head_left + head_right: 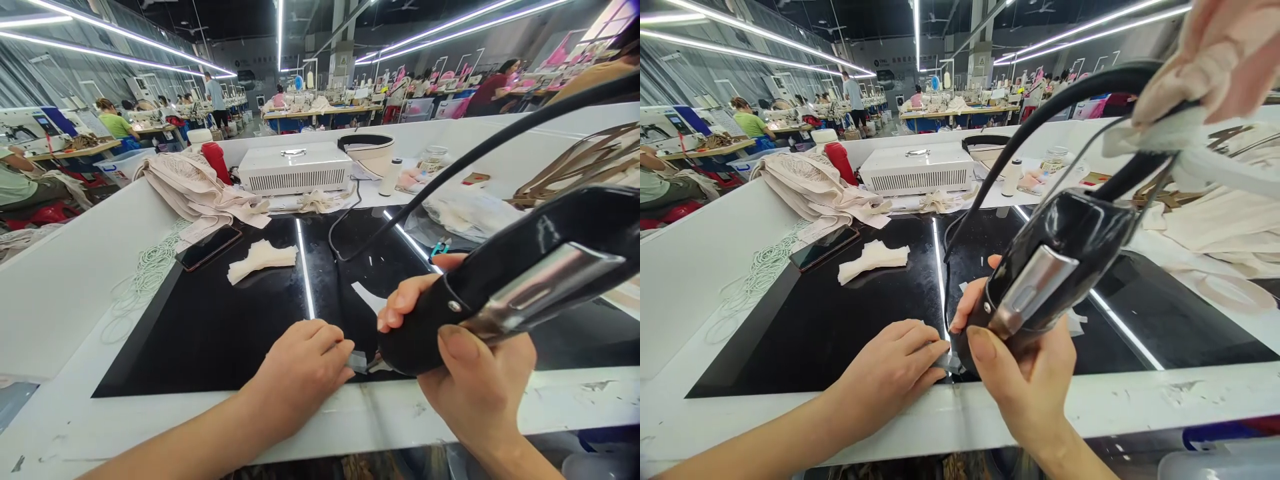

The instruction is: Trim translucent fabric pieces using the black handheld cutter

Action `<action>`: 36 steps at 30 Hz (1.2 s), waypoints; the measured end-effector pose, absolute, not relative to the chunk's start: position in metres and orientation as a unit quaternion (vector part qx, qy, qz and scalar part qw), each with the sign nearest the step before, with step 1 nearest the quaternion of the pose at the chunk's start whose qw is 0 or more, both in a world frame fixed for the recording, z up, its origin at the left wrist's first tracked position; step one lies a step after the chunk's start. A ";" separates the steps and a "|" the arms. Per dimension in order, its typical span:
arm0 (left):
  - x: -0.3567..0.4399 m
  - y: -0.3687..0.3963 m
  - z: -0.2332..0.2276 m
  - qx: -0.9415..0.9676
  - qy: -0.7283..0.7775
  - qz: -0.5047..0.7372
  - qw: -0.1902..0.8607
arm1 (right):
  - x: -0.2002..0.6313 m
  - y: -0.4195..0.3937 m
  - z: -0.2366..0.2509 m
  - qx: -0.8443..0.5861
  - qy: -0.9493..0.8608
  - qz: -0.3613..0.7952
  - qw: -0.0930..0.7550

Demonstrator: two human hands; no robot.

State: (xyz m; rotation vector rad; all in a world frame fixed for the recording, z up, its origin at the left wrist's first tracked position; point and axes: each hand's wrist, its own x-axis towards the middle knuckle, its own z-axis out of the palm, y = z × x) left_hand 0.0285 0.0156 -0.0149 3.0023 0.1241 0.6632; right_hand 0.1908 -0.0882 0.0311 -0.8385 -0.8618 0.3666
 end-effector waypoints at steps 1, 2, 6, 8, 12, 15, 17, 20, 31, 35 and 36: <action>0.032 0.015 -0.017 0.974 0.047 0.218 0.040 | 0.191 -0.088 0.031 -0.392 -0.402 0.172 0.809; 0.034 0.015 -0.019 0.972 0.052 0.224 0.049 | 0.191 -0.088 0.030 -0.391 -0.401 0.172 0.810; 0.036 0.016 -0.026 0.965 0.044 0.252 0.061 | 0.192 -0.087 0.029 -0.392 -0.396 0.168 0.813; 0.036 0.016 -0.029 0.963 0.031 0.263 0.050 | 0.193 -0.087 0.029 -0.397 -0.394 0.167 0.812; 0.036 0.016 -0.031 0.957 0.013 0.286 0.032 | 0.193 -0.088 0.030 -0.396 -0.396 0.167 0.811; 0.037 0.015 -0.032 0.955 0.004 0.296 0.020 | 0.192 -0.089 0.030 -0.393 -0.395 0.169 0.813; 0.037 0.014 -0.032 0.954 0.000 0.301 0.014 | 0.192 -0.089 0.030 -0.393 -0.395 0.169 0.813; 0.035 0.014 -0.032 0.954 -0.001 0.300 0.008 | 0.194 -0.089 0.031 -0.394 -0.395 0.168 0.813; 0.033 0.012 -0.032 0.950 -0.009 0.311 0.005 | 0.198 -0.085 0.038 -0.406 -0.360 0.150 0.826; 0.034 0.010 -0.031 0.952 -0.008 0.306 0.003 | 0.197 -0.087 0.032 -0.407 -0.362 0.165 0.822; 0.034 0.009 -0.030 0.953 -0.007 0.304 0.004 | 0.197 -0.088 0.031 -0.407 -0.362 0.165 0.822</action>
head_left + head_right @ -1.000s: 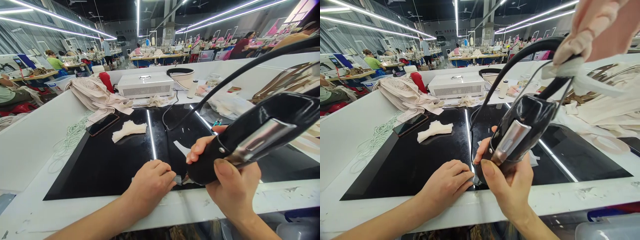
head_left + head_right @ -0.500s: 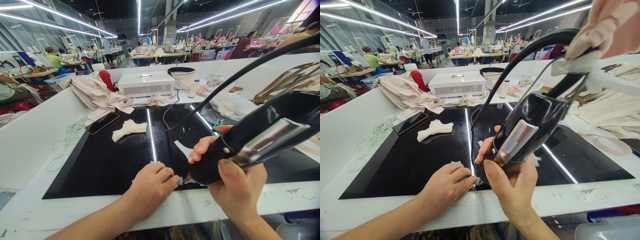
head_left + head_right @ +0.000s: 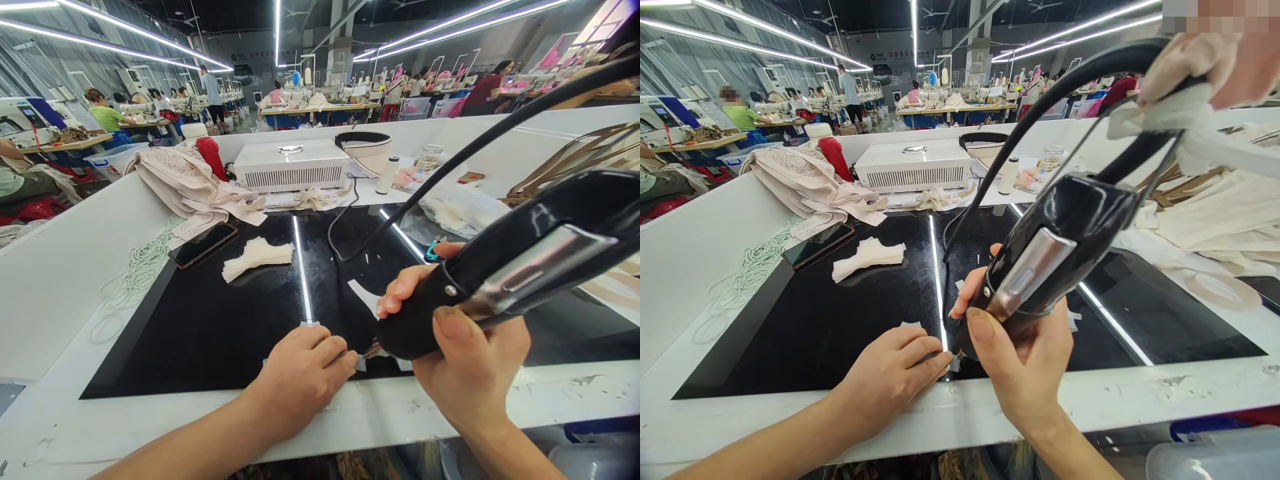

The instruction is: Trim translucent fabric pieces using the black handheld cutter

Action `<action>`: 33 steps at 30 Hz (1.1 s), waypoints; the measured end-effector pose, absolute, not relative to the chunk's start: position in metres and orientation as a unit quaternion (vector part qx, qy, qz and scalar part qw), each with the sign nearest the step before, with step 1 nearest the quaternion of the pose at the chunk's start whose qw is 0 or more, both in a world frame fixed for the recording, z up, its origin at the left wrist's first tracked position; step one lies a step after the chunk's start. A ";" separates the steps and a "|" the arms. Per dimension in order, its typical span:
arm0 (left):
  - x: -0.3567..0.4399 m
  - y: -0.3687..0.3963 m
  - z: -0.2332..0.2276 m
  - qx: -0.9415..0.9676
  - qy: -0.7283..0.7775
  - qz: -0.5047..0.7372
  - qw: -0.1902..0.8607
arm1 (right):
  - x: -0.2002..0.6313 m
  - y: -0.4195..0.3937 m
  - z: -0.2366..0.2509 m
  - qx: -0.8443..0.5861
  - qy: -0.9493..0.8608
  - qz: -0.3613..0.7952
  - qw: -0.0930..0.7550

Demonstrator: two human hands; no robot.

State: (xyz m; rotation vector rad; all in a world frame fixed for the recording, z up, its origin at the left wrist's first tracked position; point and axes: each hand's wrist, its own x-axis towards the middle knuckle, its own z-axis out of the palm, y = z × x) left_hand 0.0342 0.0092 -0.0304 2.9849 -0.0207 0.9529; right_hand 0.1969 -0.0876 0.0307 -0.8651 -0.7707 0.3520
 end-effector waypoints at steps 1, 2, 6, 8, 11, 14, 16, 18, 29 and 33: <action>0.034 0.009 -0.030 0.953 -0.006 0.302 0.006 | 0.197 -0.088 0.030 -0.408 -0.363 0.165 0.821; 0.034 0.009 -0.029 0.954 -0.006 0.301 0.008 | 0.197 -0.087 0.030 -0.411 -0.364 0.163 0.820; 0.034 0.010 -0.029 0.954 -0.005 0.300 0.008 | 0.196 -0.086 0.032 -0.419 -0.363 0.154 0.818; 0.033 0.011 -0.031 0.955 -0.004 0.296 0.005 | 0.195 -0.086 0.035 -0.416 -0.360 0.155 0.821; 0.033 0.013 -0.035 0.956 -0.009 0.293 0.004 | 0.193 -0.088 0.038 -0.410 -0.365 0.162 0.820; 0.033 0.014 -0.036 0.956 -0.010 0.292 0.003 | 0.191 -0.090 0.037 -0.400 -0.386 0.166 0.814; 0.033 0.014 -0.035 0.956 -0.009 0.294 0.002 | 0.190 -0.090 0.035 -0.401 -0.392 0.164 0.812; 0.033 0.015 -0.034 0.956 -0.010 0.292 0.000 | 0.190 -0.090 0.034 -0.410 -0.390 0.159 0.809; -0.002 0.024 0.001 0.965 0.054 0.248 0.074 | 0.193 -0.085 0.051 -0.407 -0.392 0.172 0.807; -0.042 0.036 0.002 0.962 0.117 0.239 0.068 | 0.183 -0.079 0.055 -0.424 -0.434 0.178 0.774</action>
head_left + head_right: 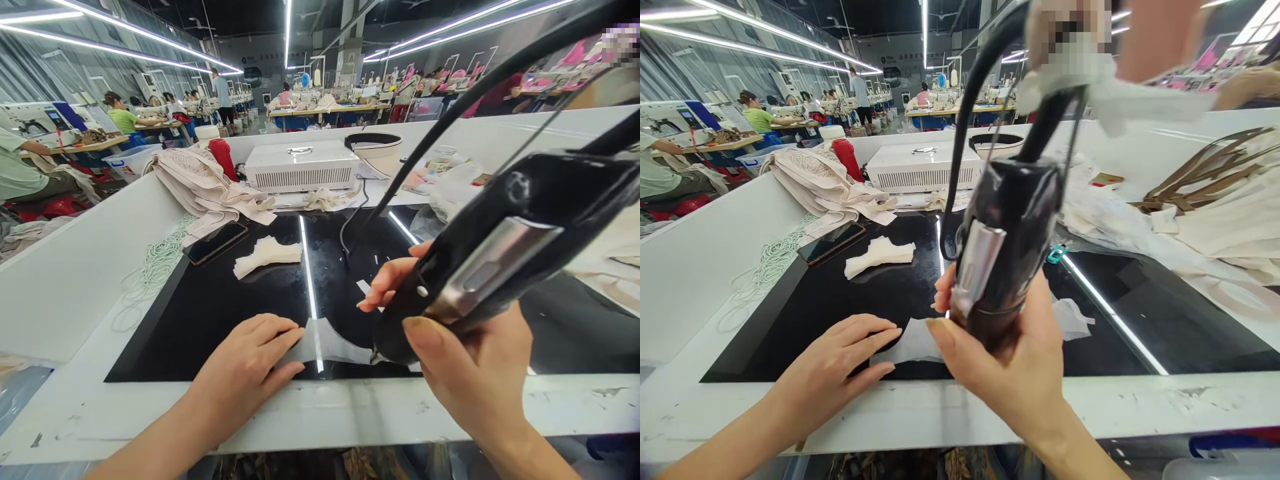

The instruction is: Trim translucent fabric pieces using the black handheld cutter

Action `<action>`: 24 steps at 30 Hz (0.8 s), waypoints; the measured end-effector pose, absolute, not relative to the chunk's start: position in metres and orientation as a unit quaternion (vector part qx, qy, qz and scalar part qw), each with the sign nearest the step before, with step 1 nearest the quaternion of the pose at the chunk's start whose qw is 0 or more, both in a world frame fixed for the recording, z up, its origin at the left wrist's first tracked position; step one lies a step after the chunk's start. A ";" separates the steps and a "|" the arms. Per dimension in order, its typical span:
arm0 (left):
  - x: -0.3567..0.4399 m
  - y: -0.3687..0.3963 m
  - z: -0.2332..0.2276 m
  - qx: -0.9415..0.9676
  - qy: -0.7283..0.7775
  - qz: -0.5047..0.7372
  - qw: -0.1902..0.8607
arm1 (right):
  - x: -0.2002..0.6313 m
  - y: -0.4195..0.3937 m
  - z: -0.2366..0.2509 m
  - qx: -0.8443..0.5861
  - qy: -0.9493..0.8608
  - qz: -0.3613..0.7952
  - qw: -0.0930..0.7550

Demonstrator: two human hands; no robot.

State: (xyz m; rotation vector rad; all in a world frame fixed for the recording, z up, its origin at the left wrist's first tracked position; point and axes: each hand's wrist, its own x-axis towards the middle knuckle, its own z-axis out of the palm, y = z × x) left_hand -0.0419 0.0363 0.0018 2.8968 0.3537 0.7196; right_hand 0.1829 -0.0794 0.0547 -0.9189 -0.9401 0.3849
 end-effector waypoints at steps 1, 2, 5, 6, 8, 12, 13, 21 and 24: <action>-0.051 0.037 0.000 0.960 0.134 0.234 0.070 | 0.179 -0.077 0.055 -0.425 -0.437 0.176 0.773; -0.058 0.037 -0.003 0.959 0.148 0.230 0.075 | 0.175 -0.074 0.055 -0.421 -0.437 0.178 0.774; -0.070 0.031 -0.010 0.952 0.188 0.221 0.102 | 0.164 -0.064 0.055 -0.390 -0.426 0.200 0.791; -0.071 0.028 -0.012 0.948 0.199 0.224 0.112 | 0.161 -0.060 0.055 -0.381 -0.418 0.210 0.797; -0.069 0.024 -0.015 0.938 0.219 0.236 0.129 | 0.153 -0.051 0.053 -0.371 -0.407 0.228 0.803; -0.065 0.024 -0.023 0.923 0.237 0.259 0.155 | 0.136 -0.035 0.046 -0.346 -0.422 0.257 0.798; -0.064 0.025 -0.024 0.921 0.236 0.267 0.159 | 0.132 -0.032 0.045 -0.341 -0.430 0.260 0.794; -0.057 0.019 -0.025 0.903 0.243 0.301 0.187 | 0.120 -0.024 0.040 -0.336 -0.416 0.256 0.806; -0.055 0.017 -0.024 0.901 0.246 0.302 0.192 | 0.121 -0.024 0.039 -0.344 -0.419 0.243 0.805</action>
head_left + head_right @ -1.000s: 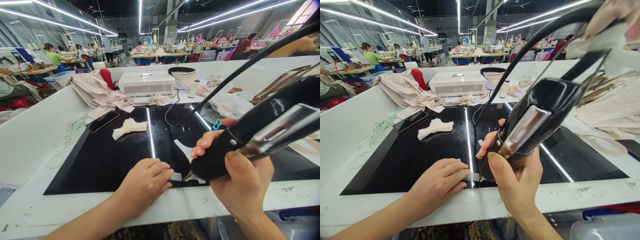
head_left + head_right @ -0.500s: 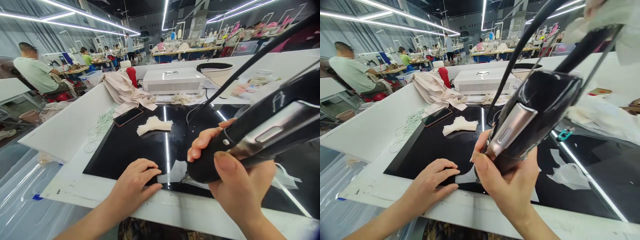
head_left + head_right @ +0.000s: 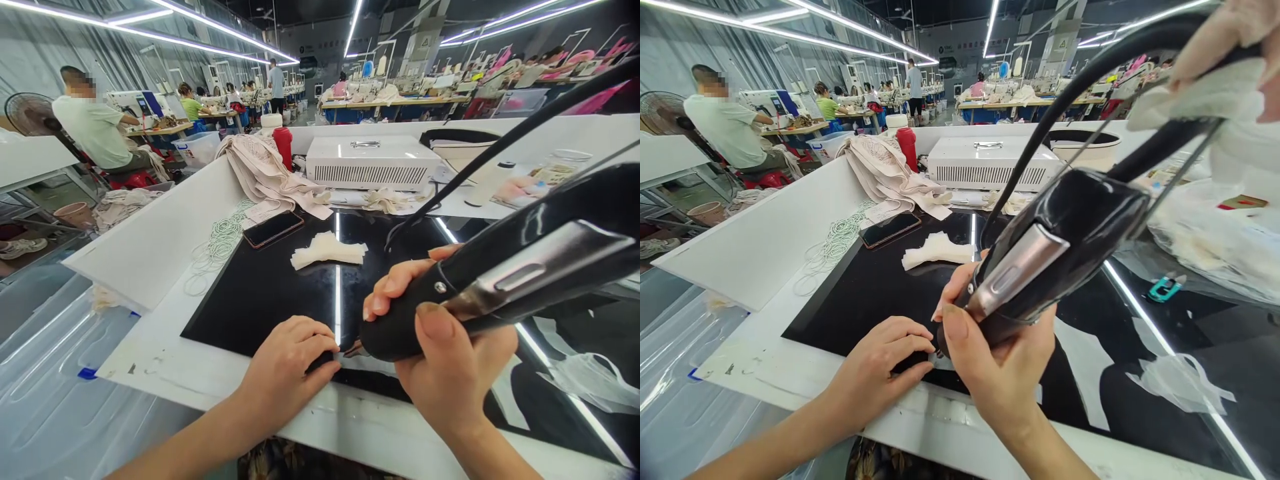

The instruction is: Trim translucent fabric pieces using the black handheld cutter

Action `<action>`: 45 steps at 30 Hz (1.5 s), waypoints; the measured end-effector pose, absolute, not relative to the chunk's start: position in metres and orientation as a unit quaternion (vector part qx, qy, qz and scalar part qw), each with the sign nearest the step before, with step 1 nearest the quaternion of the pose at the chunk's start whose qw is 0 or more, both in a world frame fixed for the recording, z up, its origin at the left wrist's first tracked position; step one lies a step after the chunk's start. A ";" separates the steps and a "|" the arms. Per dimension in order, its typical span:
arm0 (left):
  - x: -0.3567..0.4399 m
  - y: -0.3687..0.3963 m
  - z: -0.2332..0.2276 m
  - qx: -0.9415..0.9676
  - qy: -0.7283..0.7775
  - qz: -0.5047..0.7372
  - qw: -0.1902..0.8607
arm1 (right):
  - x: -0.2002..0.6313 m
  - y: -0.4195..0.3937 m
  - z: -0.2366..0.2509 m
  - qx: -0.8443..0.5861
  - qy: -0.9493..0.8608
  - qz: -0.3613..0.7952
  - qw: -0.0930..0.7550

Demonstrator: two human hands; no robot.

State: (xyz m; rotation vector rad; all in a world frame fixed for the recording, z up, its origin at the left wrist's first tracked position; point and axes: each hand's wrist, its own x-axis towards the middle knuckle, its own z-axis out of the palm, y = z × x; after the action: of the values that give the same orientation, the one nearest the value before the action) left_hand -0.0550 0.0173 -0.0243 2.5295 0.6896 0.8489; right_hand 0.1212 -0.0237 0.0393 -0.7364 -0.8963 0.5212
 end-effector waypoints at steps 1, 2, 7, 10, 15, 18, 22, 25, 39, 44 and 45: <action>-0.055 0.017 -0.025 0.900 0.247 0.302 0.194 | 0.121 -0.023 0.039 -0.347 -0.420 0.241 0.803; -0.054 0.017 -0.025 0.899 0.249 0.301 0.198 | 0.121 -0.023 0.039 -0.349 -0.422 0.240 0.801; -0.054 0.016 -0.026 0.897 0.260 0.287 0.214 | 0.118 -0.020 0.038 -0.327 -0.434 0.252 0.800; -0.054 0.014 -0.023 0.896 0.263 0.280 0.222 | 0.117 -0.019 0.038 -0.319 -0.432 0.257 0.804; -0.053 0.010 -0.017 0.888 0.271 0.283 0.240 | 0.117 -0.018 0.036 -0.321 -0.438 0.223 0.810; -0.053 0.010 -0.017 0.878 0.273 0.310 0.243 | 0.118 -0.018 0.035 -0.313 -0.436 0.231 0.812; -0.052 0.012 -0.019 0.872 0.277 0.319 0.248 | 0.121 -0.021 0.036 -0.303 -0.433 0.252 0.810; -0.051 0.015 -0.020 0.871 0.279 0.314 0.254 | 0.122 -0.024 0.037 -0.299 -0.440 0.259 0.806; -0.066 0.030 -0.025 0.930 0.171 0.263 0.193 | 0.135 -0.018 0.045 -0.328 -0.398 0.225 0.826; -0.058 0.065 -0.014 0.950 0.077 0.217 0.209 | 0.149 -0.017 0.048 -0.361 -0.360 0.182 0.841; -0.052 0.073 -0.011 0.953 0.055 0.212 0.210 | 0.150 -0.017 0.047 -0.364 -0.358 0.177 0.841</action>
State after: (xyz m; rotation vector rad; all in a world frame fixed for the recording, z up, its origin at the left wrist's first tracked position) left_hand -0.0524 0.0730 -0.0113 2.6485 0.1525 0.5901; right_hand 0.1503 -0.0167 0.0473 -0.7696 -0.7563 0.3742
